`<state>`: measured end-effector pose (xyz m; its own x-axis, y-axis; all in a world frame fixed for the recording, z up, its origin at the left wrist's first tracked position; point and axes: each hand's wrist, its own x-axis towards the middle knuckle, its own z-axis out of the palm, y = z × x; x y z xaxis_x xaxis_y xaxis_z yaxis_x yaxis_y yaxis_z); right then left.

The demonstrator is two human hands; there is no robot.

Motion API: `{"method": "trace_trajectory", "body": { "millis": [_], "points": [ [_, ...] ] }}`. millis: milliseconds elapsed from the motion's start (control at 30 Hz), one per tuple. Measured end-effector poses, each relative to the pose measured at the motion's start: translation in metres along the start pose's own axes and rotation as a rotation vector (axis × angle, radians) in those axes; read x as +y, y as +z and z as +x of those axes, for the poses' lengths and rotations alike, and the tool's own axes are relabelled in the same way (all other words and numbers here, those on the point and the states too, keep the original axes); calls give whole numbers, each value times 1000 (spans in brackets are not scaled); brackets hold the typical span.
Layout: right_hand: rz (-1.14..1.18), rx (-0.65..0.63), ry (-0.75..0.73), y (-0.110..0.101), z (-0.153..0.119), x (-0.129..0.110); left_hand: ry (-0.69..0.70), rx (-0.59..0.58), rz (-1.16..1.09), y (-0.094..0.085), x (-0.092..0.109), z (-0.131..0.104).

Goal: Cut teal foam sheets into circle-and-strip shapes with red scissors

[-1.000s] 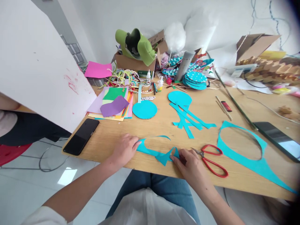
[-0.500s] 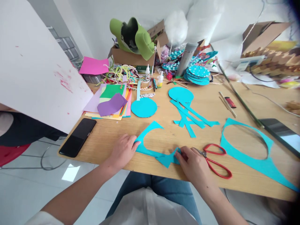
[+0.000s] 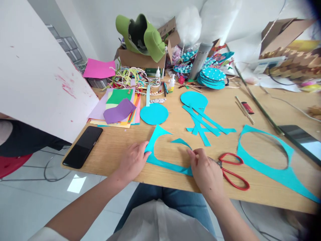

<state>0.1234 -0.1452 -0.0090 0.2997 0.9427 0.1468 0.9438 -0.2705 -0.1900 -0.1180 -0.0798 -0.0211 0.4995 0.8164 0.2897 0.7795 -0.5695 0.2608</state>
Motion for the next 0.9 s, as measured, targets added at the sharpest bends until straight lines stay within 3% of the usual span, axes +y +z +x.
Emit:
{"method": "trace_trajectory", "body": {
  "millis": [200, 300, 500, 767, 900],
  "points": [
    [721, -84, 38, -4, -22, 22, 3, 9, 9, 0, -1, 0],
    [922, -148, 10, 1, -34, 30, 5, -1, -11, -1, -1, 0],
    [878, -74, 28, 5, -43, 31, -64, -18, -128, -4, -3, 1],
    [819, -69, -46, 4, -36, 29, -180, -265, -512, -30, -15, 4],
    [752, -52, -29, 7, -36, 28, -230, -257, -547, -28, -15, 4]
  ]
}}
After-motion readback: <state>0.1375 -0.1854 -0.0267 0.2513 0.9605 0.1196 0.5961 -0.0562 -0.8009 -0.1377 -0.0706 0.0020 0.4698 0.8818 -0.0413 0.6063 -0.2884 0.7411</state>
